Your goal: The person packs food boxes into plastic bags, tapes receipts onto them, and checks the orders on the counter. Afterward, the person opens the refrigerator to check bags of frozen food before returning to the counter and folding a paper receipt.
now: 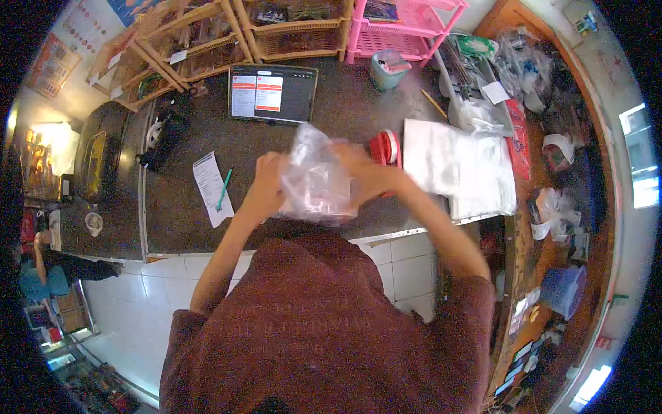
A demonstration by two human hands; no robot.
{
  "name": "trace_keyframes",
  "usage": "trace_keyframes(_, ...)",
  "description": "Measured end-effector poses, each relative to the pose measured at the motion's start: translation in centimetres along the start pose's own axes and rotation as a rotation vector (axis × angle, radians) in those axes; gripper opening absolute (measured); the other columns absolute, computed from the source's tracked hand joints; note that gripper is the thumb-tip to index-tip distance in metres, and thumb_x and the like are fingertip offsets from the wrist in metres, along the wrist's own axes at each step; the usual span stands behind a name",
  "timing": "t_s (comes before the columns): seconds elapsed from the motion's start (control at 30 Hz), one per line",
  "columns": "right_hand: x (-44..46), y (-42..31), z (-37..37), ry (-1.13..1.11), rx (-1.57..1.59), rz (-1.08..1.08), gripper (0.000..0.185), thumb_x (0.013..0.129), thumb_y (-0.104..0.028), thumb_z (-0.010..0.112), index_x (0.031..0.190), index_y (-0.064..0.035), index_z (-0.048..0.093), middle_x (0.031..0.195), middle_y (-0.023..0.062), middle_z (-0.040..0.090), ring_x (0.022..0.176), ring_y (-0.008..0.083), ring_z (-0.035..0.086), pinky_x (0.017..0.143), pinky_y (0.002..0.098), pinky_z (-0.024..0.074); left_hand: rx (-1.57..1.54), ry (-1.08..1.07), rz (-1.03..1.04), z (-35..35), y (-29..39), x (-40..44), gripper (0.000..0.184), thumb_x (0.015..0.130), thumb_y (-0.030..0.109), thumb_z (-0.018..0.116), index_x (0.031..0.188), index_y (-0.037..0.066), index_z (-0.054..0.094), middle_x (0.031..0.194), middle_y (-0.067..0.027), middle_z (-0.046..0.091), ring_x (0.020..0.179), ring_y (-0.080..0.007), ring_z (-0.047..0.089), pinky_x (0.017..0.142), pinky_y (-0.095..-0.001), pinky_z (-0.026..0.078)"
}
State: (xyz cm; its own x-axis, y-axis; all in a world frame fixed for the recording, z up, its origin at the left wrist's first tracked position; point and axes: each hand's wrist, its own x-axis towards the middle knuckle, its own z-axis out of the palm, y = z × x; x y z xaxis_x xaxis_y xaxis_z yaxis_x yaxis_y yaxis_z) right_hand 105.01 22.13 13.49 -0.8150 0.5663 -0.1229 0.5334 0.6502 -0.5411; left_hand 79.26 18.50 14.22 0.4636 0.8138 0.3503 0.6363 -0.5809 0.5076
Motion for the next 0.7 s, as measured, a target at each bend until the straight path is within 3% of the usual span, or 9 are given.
trace_keyframes(0.07, 4.2, -1.7, 3.3, 0.066, 0.397, 0.081, 0.072, 0.068, -0.035, 0.066, 0.121, 0.0034, 0.036, 0.123, 0.0234, 0.038, 0.116, 0.0319, 0.035, 0.101, 0.0368, 0.0219, 0.120, -0.030, 0.086, 0.0, 1.1, 2.3, 0.042, 0.064, 0.014, 0.061, 0.101, 0.001, 0.046, 0.100, -0.0150, 0.043, 0.100, -0.0311, 0.040, 0.090, -0.0467, 0.026)
trace_keyframes(0.13, 7.5, -2.7, 6.1, 0.337, 0.791, 0.153, 0.048, 0.075, -0.020, 0.060, 0.116, -0.0004, 0.045, 0.116, 0.0168, 0.047, 0.109, 0.0246, 0.043, 0.096, 0.0350, 0.0308, 0.194, -0.021, 0.055, -1.1, 1.2, 3.1, 0.051, 0.066, 0.019, 0.062, 0.109, 0.000, 0.042, 0.111, -0.0165, 0.039, 0.109, -0.0327, 0.035, 0.095, -0.0504, 0.019)
trace_keyframes(0.17, 8.6, -2.8, 7.3, 0.572, 0.765, 0.046, 0.040, 0.076, -0.012, 0.057, 0.114, -0.0022, 0.047, 0.113, 0.0131, 0.050, 0.105, 0.0208, 0.046, 0.092, 0.0337, 0.0356, 0.232, -0.017, 0.034, -1.5, 1.0, 3.0, 0.056, 0.067, 0.022, 0.063, 0.112, 0.000, 0.041, 0.117, -0.0172, 0.037, 0.113, -0.0335, 0.033, 0.098, -0.0522, 0.016)
trace_keyframes(0.27, 9.3, -4.1, 5.6, 0.445, 0.887, 0.074, 0.039, 0.073, -0.011, 0.059, 0.111, -0.0025, 0.050, 0.103, 0.0098, 0.056, 0.094, 0.0178, 0.052, 0.084, 0.0337, 0.0410, -0.140, 0.078, -0.174, -4.2, -2.2, 0.3, 0.082, 0.067, 0.037, 0.066, 0.127, -0.001, 0.026, 0.133, -0.0196, 0.021, 0.125, -0.0371, 0.018, 0.100, -0.0559, 0.003)
trace_keyframes(0.37, 9.7, -6.1, 4.9, 0.625, 0.854, 0.040, 0.037, 0.070, -0.006, 0.059, 0.106, -0.0025, 0.053, 0.093, 0.0102, 0.059, 0.086, 0.0241, 0.057, 0.079, 0.0363, 0.0430, 0.122, -0.164, -0.346, -1.4, -2.6, -4.7, 0.104, 0.064, 0.052, 0.065, 0.132, -0.004, 0.011, 0.139, -0.0217, 0.009, 0.128, -0.0392, 0.007, 0.099, -0.0567, -0.001)
trace_keyframes(0.4, 10.1, -6.6, 5.3, 0.629, 0.738, 0.125, 0.035, 0.069, -0.005, 0.059, 0.104, -0.0023, 0.054, 0.095, 0.0120, 0.059, 0.088, 0.0256, 0.056, 0.080, 0.0359, 0.0425, 0.193, -0.272, -0.386, 0.7, -2.0, -5.5, 0.108, 0.059, 0.055, 0.067, 0.131, -0.006, 0.014, 0.137, -0.0253, 0.013, 0.128, -0.0411, 0.007, 0.099, -0.0575, -0.002)
trace_keyframes(0.47, 10.9, -7.7, 6.5, 0.645, 0.497, 0.294, 0.032, 0.068, -0.004, 0.057, 0.100, -0.0018, 0.055, 0.098, 0.0154, 0.057, 0.094, 0.0286, 0.055, 0.082, 0.0349, 0.0414, 0.167, -0.278, -0.351, 4.1, -0.7, -5.9, 0.087, 0.062, 0.048, 0.067, 0.123, -0.005, 0.032, 0.133, -0.0238, 0.023, 0.127, -0.0415, 0.010, 0.100, -0.0567, 0.000)
trace_keyframes(0.57, 11.0, -11.2, 8.8, 0.897, 0.428, 0.418, 0.043, 0.067, 0.001, 0.052, 0.110, -0.0008, 0.046, 0.107, 0.0183, 0.050, 0.104, 0.0307, 0.048, 0.089, 0.0354, 0.0356, 0.133, -0.198, -0.364, 7.8, -0.9, -5.9, 0.082, 0.063, 0.046, 0.066, 0.119, -0.004, 0.035, 0.132, -0.0230, 0.025, 0.126, -0.0411, 0.011, 0.100, -0.0563, 0.000)
trace_keyframes(0.7, 9.9, -13.9, 9.8, 0.997, 0.326, 0.654, 0.056, 0.058, 0.002, 0.055, 0.112, 0.0019, 0.039, 0.106, 0.0180, 0.046, 0.107, 0.0362, 0.041, 0.093, 0.0391, 0.0330, 0.108, -0.144, -0.405, 10.3, -1.2, -5.8, 0.074, 0.064, 0.043, 0.066, 0.115, -0.004, 0.038, 0.131, -0.0219, 0.026, 0.126, -0.0405, 0.012, 0.100, -0.0559, 0.001)
